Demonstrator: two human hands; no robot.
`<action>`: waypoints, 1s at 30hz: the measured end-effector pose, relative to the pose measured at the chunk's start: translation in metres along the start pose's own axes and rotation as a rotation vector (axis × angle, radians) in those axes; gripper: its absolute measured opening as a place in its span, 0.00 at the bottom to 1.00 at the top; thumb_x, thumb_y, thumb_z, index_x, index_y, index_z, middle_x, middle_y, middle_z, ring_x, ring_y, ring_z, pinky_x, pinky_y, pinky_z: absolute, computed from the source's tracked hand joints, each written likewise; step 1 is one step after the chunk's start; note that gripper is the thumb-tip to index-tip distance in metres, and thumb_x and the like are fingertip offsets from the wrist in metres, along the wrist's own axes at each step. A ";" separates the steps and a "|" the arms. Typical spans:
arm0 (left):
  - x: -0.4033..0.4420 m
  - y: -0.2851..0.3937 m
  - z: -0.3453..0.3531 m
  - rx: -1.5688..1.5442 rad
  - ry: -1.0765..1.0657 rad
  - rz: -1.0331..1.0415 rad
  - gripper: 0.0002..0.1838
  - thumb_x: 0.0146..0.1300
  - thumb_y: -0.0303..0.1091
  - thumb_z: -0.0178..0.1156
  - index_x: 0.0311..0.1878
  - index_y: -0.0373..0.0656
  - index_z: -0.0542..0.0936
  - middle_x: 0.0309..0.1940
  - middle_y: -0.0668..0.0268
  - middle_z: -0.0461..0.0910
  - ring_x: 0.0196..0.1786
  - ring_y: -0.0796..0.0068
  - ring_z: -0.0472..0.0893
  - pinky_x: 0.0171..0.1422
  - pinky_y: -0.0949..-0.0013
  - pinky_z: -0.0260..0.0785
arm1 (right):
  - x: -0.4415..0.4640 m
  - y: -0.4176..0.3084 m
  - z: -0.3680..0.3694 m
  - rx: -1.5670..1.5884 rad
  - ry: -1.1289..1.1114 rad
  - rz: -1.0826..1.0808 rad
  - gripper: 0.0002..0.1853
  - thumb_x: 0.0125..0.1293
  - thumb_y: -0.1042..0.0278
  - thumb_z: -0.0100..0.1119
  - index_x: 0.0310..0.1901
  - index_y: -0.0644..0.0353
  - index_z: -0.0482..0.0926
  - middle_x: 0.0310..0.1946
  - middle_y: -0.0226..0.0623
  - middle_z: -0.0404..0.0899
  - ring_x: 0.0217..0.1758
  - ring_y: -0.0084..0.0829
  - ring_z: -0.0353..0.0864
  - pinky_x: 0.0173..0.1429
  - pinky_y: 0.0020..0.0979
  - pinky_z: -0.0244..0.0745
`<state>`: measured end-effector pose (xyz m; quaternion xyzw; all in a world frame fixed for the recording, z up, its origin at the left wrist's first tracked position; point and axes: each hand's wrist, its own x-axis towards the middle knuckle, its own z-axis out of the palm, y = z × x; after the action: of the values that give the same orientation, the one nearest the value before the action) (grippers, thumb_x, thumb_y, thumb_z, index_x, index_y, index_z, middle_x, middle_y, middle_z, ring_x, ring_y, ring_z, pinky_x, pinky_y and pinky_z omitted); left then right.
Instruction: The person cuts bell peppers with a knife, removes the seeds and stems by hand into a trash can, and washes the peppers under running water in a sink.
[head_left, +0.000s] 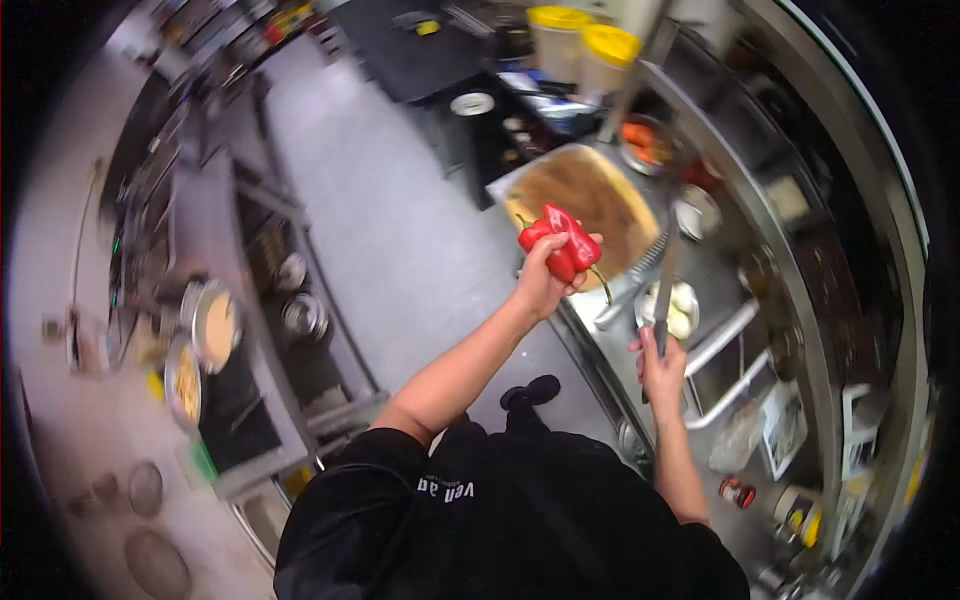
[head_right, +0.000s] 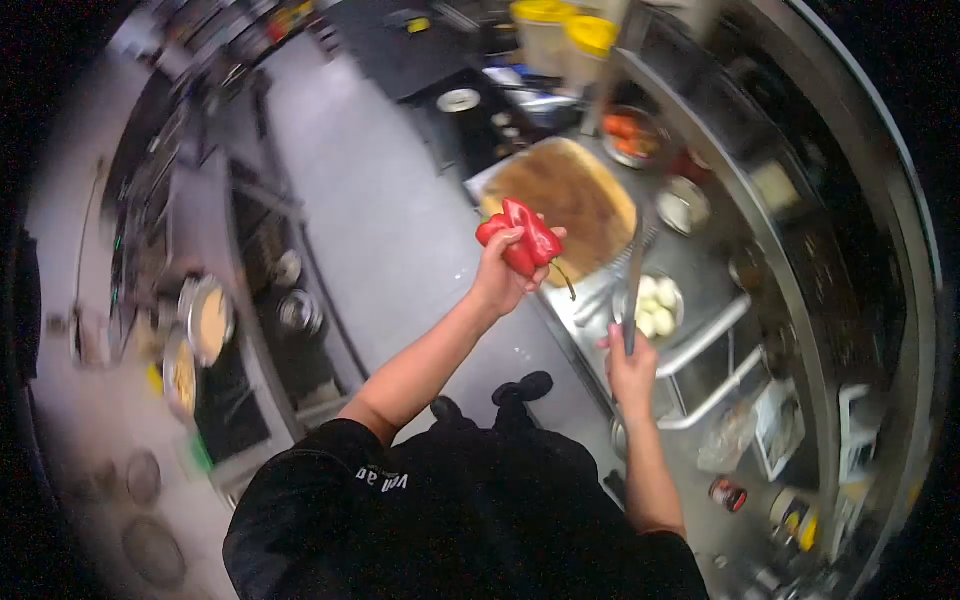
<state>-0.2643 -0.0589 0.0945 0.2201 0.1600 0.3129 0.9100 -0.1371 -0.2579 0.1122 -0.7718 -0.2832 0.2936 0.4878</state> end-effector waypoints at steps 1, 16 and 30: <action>-0.022 0.019 -0.025 -0.019 0.006 -0.024 0.24 0.59 0.46 0.53 0.56 0.46 0.67 0.49 0.57 0.78 0.22 0.77 0.71 0.23 0.75 0.62 | 0.008 -0.013 0.026 0.025 -0.069 -0.014 0.15 0.67 0.59 0.56 0.28 0.61 0.78 0.11 0.24 0.67 0.12 0.15 0.64 0.17 0.20 0.55; -0.387 0.197 -0.143 0.633 0.552 0.474 0.27 0.56 0.40 0.60 0.59 0.45 0.69 0.42 0.68 0.77 0.39 0.76 0.77 0.39 0.73 0.66 | -0.158 -0.141 0.382 0.415 -1.108 -0.069 0.14 0.60 0.73 0.63 0.37 0.55 0.64 0.34 0.36 0.76 0.25 0.27 0.80 0.17 0.23 0.71; -0.487 0.202 -0.167 0.204 0.961 1.055 0.26 0.68 0.62 0.41 0.55 0.52 0.65 0.27 0.65 0.72 0.17 0.75 0.70 0.19 0.73 0.63 | -0.132 -0.155 0.421 0.298 -1.224 -0.074 0.17 0.55 0.73 0.68 0.35 0.57 0.64 0.34 0.42 0.78 0.24 0.24 0.78 0.19 0.22 0.67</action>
<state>-0.8036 -0.1771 0.1278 0.1899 0.4434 0.7565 0.4416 -0.5555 -0.0497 0.1299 -0.3775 -0.4934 0.7014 0.3494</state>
